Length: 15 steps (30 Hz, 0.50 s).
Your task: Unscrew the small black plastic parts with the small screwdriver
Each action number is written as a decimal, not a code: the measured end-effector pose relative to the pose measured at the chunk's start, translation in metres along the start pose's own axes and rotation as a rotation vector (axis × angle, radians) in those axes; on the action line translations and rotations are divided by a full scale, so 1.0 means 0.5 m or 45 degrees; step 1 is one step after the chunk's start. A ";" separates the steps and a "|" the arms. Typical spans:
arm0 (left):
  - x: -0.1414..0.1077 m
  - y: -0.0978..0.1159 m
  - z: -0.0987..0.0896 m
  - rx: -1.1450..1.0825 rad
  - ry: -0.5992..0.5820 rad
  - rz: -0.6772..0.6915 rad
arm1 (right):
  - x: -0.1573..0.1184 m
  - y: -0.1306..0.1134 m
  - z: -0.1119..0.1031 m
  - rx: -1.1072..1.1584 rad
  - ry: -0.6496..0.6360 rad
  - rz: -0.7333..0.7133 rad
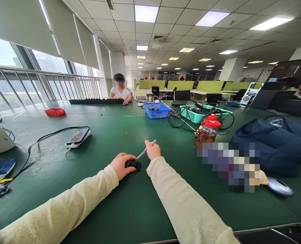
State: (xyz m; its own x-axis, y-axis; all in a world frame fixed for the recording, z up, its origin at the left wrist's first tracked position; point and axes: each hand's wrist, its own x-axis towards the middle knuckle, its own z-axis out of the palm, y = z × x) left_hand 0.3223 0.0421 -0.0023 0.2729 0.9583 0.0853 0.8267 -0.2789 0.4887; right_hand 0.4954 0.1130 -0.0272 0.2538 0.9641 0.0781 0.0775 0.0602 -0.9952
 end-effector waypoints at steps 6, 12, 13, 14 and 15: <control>0.002 -0.003 0.004 0.006 0.011 0.007 | -0.008 -0.007 0.003 0.053 -0.021 -0.022; 0.002 -0.004 0.005 0.021 0.023 0.006 | -0.022 -0.024 0.007 0.143 -0.068 0.001; 0.002 -0.004 0.006 0.021 0.027 0.010 | -0.027 -0.029 0.007 0.175 -0.086 0.016; 0.002 -0.004 0.006 0.022 0.031 0.015 | -0.031 -0.034 0.007 0.222 -0.110 0.033; 0.002 -0.005 0.007 0.023 0.038 0.021 | -0.035 -0.038 0.007 0.279 -0.134 0.052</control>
State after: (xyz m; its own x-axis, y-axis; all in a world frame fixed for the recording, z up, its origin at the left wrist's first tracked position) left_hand 0.3222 0.0435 -0.0064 0.2718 0.9550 0.1190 0.8311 -0.2953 0.4713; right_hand 0.4859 0.0959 -0.0097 0.1496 0.9878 0.0425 -0.1447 0.0644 -0.9874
